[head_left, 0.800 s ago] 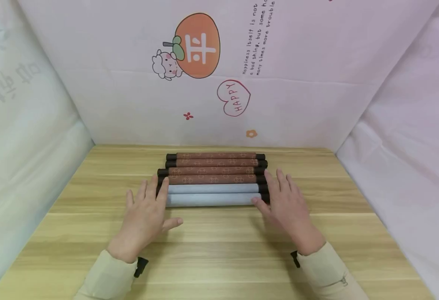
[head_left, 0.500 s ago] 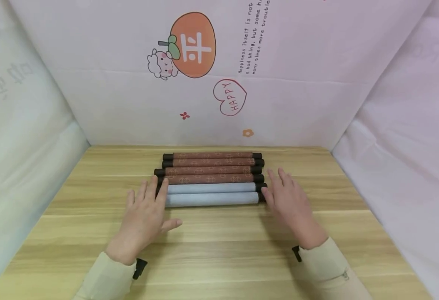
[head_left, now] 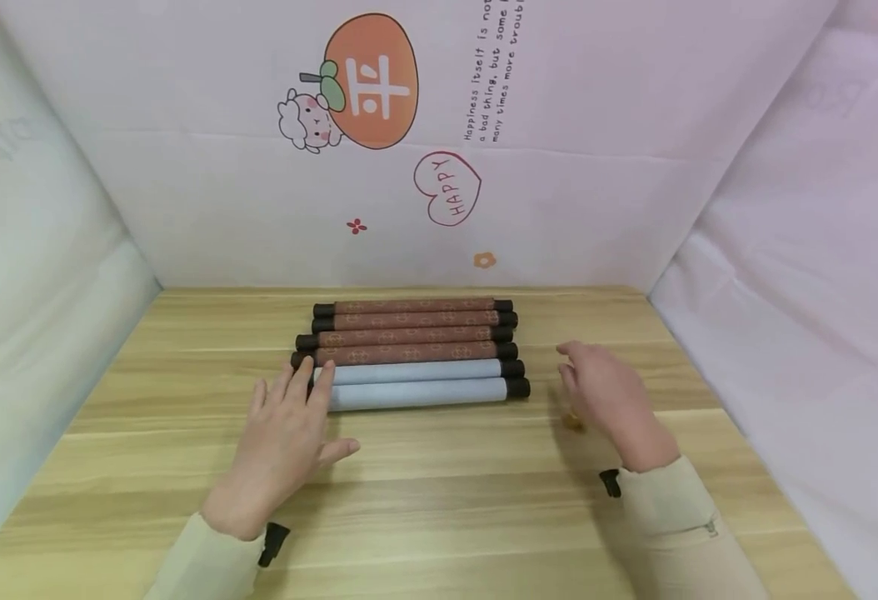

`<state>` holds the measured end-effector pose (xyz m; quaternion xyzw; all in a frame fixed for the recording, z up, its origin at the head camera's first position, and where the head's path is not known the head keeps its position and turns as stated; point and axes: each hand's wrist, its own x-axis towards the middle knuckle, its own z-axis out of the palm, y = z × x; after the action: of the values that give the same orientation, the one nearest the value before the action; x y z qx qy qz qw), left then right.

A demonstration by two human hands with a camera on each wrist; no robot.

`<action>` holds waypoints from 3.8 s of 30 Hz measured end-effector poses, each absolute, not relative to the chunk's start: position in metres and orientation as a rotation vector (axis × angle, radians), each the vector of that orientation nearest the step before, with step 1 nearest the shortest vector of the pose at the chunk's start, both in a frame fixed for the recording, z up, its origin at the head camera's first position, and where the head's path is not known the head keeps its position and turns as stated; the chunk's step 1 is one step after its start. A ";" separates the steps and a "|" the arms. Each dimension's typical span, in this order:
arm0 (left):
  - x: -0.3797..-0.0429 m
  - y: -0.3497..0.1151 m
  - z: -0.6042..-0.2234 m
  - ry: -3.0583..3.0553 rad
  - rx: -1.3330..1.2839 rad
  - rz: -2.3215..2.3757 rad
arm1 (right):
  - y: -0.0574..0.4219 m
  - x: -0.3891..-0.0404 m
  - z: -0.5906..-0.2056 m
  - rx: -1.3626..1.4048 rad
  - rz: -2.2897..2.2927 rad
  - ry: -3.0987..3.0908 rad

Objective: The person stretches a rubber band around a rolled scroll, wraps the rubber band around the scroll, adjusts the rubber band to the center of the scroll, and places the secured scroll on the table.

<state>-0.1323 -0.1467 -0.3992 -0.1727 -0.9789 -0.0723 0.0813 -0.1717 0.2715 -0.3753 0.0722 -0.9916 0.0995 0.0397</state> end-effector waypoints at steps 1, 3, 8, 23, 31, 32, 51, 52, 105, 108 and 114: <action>-0.132 -0.147 -0.399 -2.907 -0.531 -0.202 | 0.273 -0.172 -0.377 0.218 0.295 -3.057; -0.131 -0.147 -0.399 -2.871 -0.564 -0.177 | 0.275 -0.172 -0.381 0.217 0.269 -3.099; -0.130 -0.146 -0.401 -2.819 -0.632 -0.193 | 0.280 -0.171 -0.395 0.220 0.204 -3.220; -0.128 -0.142 -0.405 -2.882 -0.647 -0.255 | 0.285 -0.168 -0.411 0.183 0.098 -3.319; -0.127 -0.141 -0.406 -2.899 -0.650 -0.263 | 0.285 -0.168 -0.410 0.140 0.132 -3.335; -0.127 -0.141 -0.406 -2.899 -0.651 -0.265 | 0.285 -0.169 -0.409 0.134 0.148 -3.339; -0.127 -0.133 -0.405 -2.919 -0.695 -0.318 | 0.287 -0.171 -0.397 0.136 0.333 -3.222; -0.128 -0.132 -0.406 -2.912 -0.703 -0.320 | 0.286 -0.171 -0.397 0.136 0.341 -3.214; -0.122 -0.065 -0.385 -2.387 -0.897 -1.700 | 0.155 -0.124 -0.369 0.803 1.552 -2.614; -0.121 -0.069 -0.384 -2.372 -0.863 -1.752 | 0.156 -0.124 -0.367 0.816 1.573 -2.623; -0.121 -0.070 -0.386 -2.257 -0.891 -1.694 | 0.155 -0.123 -0.364 0.920 1.485 -2.645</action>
<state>-0.1209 -0.0696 -0.3856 -0.2999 -0.7594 -0.5702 0.0910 -0.1226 0.1552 -0.3644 0.2901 -0.8344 0.4684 -0.0143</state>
